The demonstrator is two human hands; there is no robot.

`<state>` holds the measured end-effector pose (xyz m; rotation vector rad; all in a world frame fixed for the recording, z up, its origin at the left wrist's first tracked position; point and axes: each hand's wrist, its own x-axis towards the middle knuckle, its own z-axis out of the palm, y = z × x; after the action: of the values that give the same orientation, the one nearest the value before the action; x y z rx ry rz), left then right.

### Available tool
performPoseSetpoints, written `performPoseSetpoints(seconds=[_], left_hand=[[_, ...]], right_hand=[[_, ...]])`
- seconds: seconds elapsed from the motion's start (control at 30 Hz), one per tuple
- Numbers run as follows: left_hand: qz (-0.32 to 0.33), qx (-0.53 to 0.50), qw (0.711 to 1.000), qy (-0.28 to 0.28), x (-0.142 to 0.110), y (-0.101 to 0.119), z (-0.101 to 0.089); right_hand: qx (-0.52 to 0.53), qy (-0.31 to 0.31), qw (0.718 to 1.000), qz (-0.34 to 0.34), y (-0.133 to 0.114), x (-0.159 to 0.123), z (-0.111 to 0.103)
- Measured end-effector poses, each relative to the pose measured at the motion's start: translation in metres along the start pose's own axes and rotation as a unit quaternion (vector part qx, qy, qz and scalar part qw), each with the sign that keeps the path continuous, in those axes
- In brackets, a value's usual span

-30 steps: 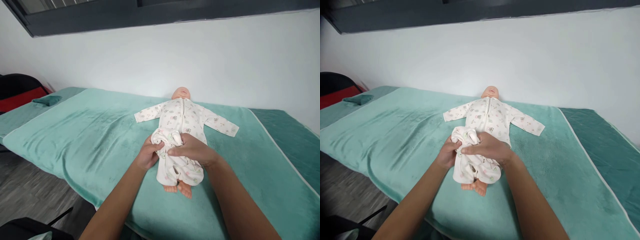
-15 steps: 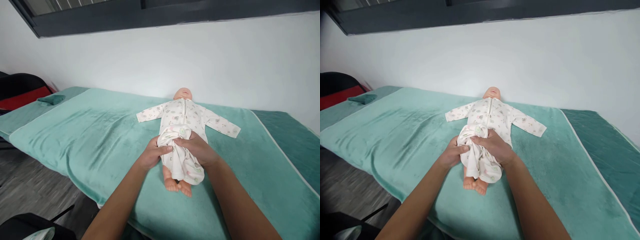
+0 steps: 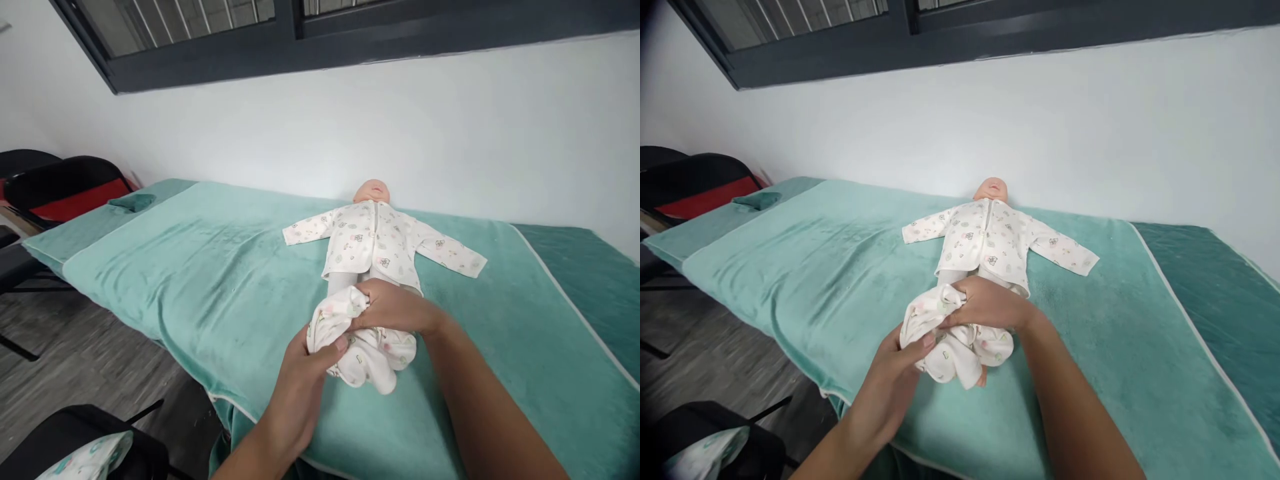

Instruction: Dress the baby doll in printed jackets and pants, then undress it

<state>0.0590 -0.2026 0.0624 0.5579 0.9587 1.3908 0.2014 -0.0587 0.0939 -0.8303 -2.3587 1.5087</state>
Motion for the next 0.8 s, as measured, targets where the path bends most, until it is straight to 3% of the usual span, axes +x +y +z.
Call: performPoseSetpoints(seconds=[0.2,0.47,0.67,0.8], left_hand=[[-0.048,-0.081,0.993,0.069,-0.03,-0.02,0.002],[-0.073,-0.138,0.98,0.127,-0.037,-0.06,-0.006],[-0.05,0.014,0.991,0.122,-0.026,-0.044,-0.022],[-0.014,0.148,0.981,0.122,-0.024,-0.035,-0.031]], right_hand=[[-0.077,-0.054,0.996,0.002,-0.008,0.0,0.004],[-0.125,-0.09,0.988,0.009,-0.002,-0.001,0.008],[-0.154,-0.039,0.987,0.019,-0.003,-0.002,0.014],[-0.17,-0.013,0.985,0.018,-0.007,-0.003,0.016]])
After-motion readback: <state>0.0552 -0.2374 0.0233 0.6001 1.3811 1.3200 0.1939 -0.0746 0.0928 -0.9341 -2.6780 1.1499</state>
